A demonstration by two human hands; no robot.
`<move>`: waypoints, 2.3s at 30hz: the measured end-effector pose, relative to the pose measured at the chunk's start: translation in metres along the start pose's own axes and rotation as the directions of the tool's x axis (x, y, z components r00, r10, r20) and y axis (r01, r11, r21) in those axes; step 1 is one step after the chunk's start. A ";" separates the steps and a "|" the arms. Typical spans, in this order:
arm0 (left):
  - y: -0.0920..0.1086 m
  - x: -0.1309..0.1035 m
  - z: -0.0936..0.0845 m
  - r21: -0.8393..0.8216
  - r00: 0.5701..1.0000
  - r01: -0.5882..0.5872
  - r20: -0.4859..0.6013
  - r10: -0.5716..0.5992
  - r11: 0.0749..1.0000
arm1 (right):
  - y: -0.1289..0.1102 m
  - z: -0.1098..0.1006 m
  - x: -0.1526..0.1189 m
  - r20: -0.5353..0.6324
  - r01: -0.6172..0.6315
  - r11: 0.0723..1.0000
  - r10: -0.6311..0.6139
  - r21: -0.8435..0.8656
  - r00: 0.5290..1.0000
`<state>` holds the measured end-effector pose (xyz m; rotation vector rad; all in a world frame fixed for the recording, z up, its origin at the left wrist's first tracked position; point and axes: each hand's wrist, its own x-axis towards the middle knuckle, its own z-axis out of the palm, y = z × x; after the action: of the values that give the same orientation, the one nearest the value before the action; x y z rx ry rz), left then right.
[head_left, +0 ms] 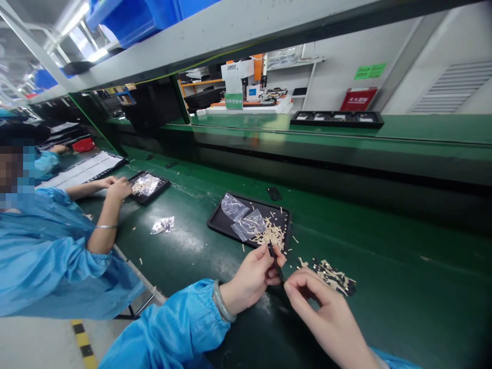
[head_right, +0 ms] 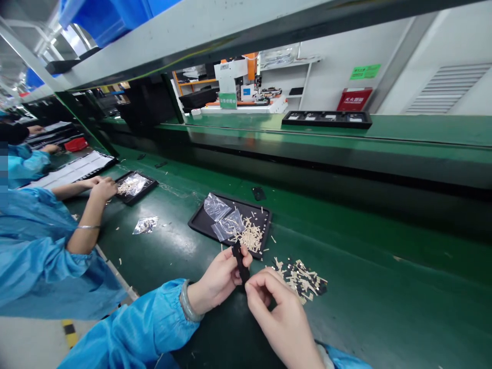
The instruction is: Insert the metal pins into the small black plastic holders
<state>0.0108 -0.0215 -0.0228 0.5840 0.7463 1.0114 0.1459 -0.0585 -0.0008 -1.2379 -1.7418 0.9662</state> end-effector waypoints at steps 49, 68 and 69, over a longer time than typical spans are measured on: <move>0.012 -0.005 0.001 0.215 0.992 0.036 -0.124 -0.009 0.976 | 0.000 -0.037 0.002 0.064 0.410 0.792 -0.430 -0.453 0.901; 0.004 -0.003 -0.004 0.614 0.968 -0.223 0.045 0.249 0.757 | 0.018 -0.026 0.014 0.143 -0.363 0.821 0.336 0.440 0.931; 0.005 -0.003 -0.005 0.640 0.962 -0.238 0.053 0.266 0.731 | 0.018 -0.026 0.014 0.153 -0.377 0.793 0.347 0.479 0.925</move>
<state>0.0035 -0.0217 -0.0210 1.2984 1.0835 1.0073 0.1727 -0.0371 -0.0040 -1.2147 -1.1828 1.5800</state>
